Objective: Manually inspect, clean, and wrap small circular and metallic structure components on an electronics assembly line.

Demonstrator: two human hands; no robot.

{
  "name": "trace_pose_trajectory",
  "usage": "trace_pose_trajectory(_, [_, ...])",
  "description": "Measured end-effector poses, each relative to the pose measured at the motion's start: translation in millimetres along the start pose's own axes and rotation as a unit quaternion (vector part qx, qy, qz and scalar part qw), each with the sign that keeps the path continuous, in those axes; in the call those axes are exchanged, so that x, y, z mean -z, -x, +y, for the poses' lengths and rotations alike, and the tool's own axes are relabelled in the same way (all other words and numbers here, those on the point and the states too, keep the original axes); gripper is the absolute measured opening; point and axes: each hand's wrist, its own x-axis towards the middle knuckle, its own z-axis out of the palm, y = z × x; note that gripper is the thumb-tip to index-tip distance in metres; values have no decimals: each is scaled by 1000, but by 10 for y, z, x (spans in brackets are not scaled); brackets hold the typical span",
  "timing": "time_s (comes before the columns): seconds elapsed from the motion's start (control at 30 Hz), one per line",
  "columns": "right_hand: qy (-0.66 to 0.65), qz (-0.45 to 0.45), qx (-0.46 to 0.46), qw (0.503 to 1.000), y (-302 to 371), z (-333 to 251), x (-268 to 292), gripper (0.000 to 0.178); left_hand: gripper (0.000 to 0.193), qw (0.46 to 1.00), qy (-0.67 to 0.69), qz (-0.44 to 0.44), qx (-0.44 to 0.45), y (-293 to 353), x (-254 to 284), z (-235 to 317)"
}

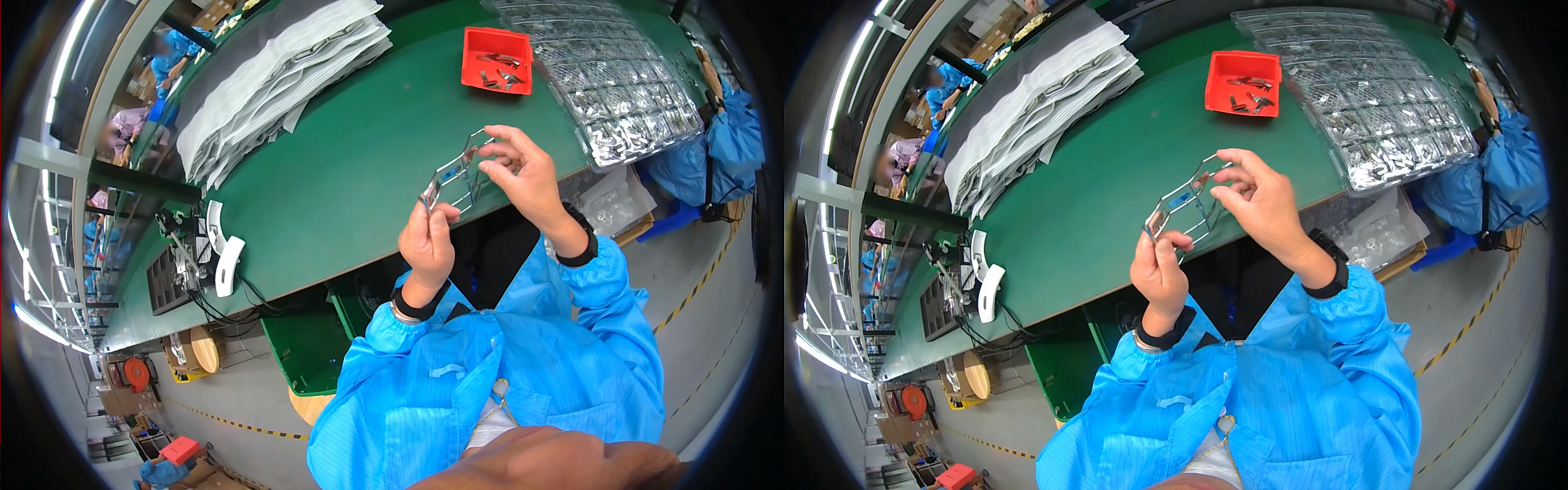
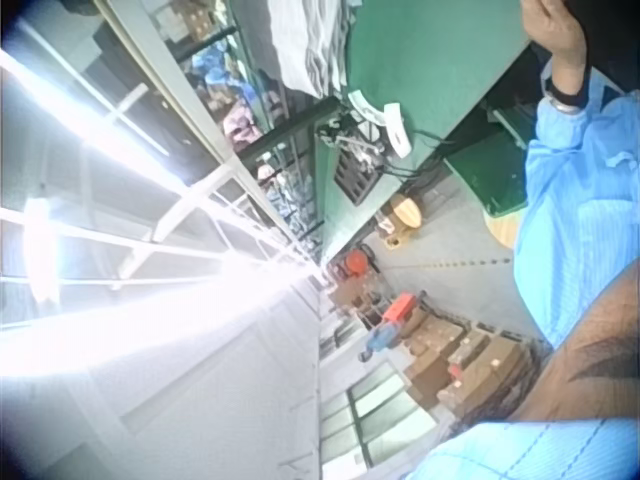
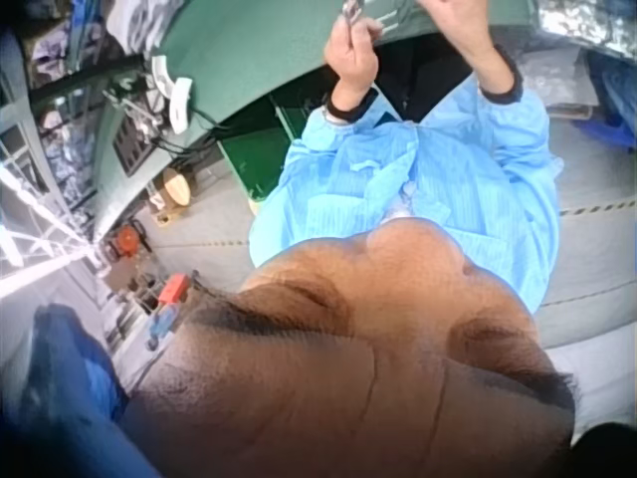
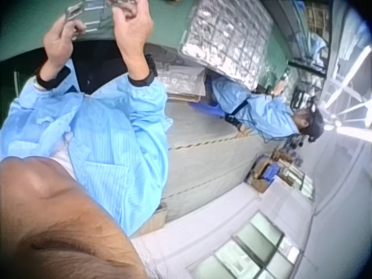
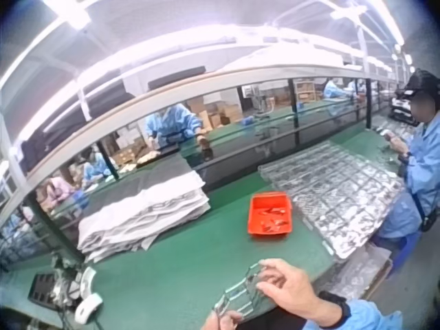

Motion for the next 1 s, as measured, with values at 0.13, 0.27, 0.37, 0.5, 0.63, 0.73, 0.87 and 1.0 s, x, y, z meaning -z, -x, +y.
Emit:
trace_pose_trajectory(0.13, [-130,14,-62,989,13,-17,-50,35,32,994,-63,-15,-91,28,-15,-17])
trace_pose_trajectory(0.27, [-68,50,6,996,34,2,-35,34,31,992,-70,-25,-103,65,8,-41])
trace_pose_trajectory(0.37, [-94,53,17,994,55,15,-98,35,31,987,-78,-23,-136,72,-21,-24])
trace_pose_trajectory(0.5, [-70,63,82,992,82,43,-101,31,31,988,-77,-22,-132,79,-50,-25])
trace_pose_trajectory(0.63, [215,100,198,951,185,-29,-123,26,32,983,-110,-32,-144,106,-95,-13])
trace_pose_trajectory(0.73, [179,102,217,954,209,-31,-162,21,32,989,-103,-16,-108,127,-76,10])
trace_pose_trajectory(0.87, [91,124,204,967,253,54,-192,18,31,994,-76,-7,-75,134,-68,11])
trace_pose_trajectory(1.0, [-5,126,108,986,256,217,-196,11,28,955,-183,-40,-230,106,-106,-21])
